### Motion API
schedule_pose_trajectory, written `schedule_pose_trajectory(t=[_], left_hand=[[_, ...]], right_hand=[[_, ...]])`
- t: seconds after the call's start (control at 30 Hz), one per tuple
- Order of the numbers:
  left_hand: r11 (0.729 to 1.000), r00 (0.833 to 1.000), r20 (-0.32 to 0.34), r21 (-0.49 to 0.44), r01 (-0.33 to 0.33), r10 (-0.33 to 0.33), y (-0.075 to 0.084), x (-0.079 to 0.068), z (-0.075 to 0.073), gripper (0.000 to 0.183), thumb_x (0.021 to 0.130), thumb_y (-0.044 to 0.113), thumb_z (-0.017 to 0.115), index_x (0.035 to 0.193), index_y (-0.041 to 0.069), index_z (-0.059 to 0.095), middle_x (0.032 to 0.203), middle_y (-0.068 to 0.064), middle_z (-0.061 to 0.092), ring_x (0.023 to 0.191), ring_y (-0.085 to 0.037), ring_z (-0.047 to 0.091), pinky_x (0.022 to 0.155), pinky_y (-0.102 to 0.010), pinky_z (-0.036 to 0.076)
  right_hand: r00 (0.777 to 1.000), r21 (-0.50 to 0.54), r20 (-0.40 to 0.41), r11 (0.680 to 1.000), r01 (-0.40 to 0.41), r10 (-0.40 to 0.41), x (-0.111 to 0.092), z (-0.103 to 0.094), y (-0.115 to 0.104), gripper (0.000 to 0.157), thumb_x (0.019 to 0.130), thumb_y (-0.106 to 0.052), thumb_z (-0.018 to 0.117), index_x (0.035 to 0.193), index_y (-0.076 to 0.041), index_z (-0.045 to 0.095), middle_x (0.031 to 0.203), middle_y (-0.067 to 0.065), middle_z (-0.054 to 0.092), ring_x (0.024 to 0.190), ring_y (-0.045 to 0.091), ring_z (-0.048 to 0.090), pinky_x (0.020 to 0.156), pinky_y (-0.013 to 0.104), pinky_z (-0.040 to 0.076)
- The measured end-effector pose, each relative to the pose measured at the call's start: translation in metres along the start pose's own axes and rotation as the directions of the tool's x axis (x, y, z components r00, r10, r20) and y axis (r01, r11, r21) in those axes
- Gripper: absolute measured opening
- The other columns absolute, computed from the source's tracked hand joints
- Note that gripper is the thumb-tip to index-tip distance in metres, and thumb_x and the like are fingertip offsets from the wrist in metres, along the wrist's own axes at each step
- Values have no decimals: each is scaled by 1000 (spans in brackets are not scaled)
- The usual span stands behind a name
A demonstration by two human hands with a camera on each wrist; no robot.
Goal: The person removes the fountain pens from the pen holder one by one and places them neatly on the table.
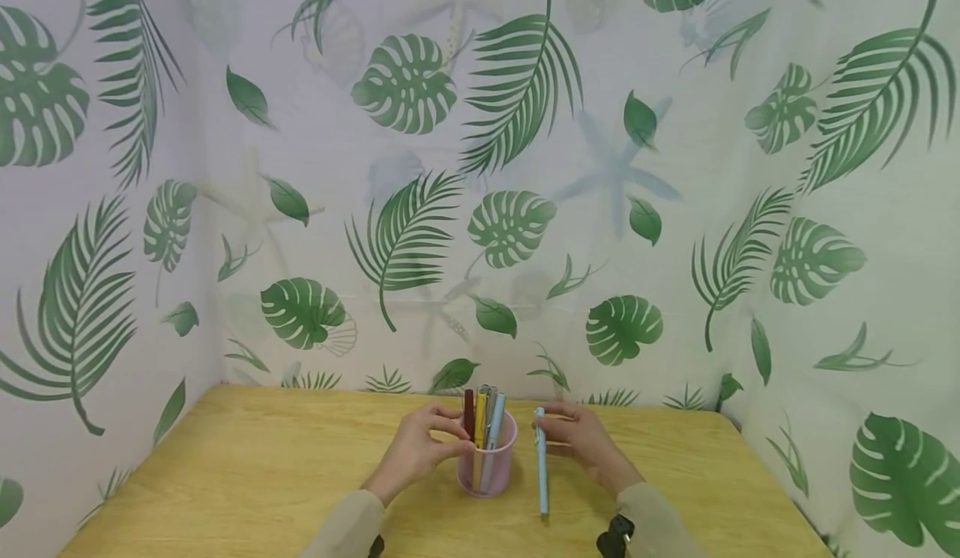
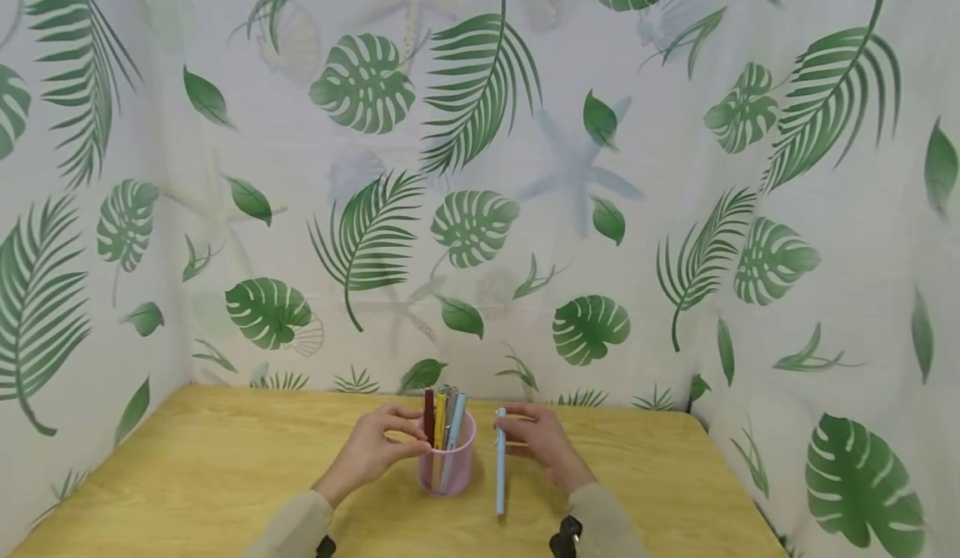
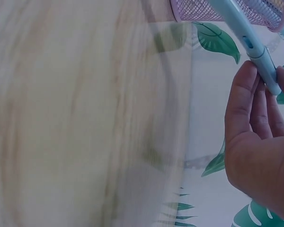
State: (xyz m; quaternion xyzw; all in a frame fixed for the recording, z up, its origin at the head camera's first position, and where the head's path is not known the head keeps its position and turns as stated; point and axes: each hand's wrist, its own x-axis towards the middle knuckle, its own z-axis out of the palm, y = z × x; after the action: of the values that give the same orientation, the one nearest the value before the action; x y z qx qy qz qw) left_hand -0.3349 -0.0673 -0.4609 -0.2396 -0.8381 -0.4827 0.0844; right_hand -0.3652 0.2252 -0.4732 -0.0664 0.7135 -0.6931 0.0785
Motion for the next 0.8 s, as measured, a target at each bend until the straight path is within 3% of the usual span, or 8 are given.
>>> schedule_pose_trajectory(t=[0.43,0.8], left_hand=[[999,1000,10,-29,23,-23,-1,1,0,13,79,30,82,83,18,78,117,-10,65,113,-31,58,76,-26,58],[999,999,15,-23,31,-30,1,0,-2,14,79,32,81,83,19,78,116,-6,65,114,-31,58,76,-24,56]], right_hand=[[999,-99,23,994,-44,46,2,0,2,48,95,-16,64,133,11,50,104,7,71,87,12,67,85,38,59],[994,-178,-43,978,-109,103,7,2,10,37,92,-14,68,120,8,60,96,11,72,81,13,67,73,31,59]])
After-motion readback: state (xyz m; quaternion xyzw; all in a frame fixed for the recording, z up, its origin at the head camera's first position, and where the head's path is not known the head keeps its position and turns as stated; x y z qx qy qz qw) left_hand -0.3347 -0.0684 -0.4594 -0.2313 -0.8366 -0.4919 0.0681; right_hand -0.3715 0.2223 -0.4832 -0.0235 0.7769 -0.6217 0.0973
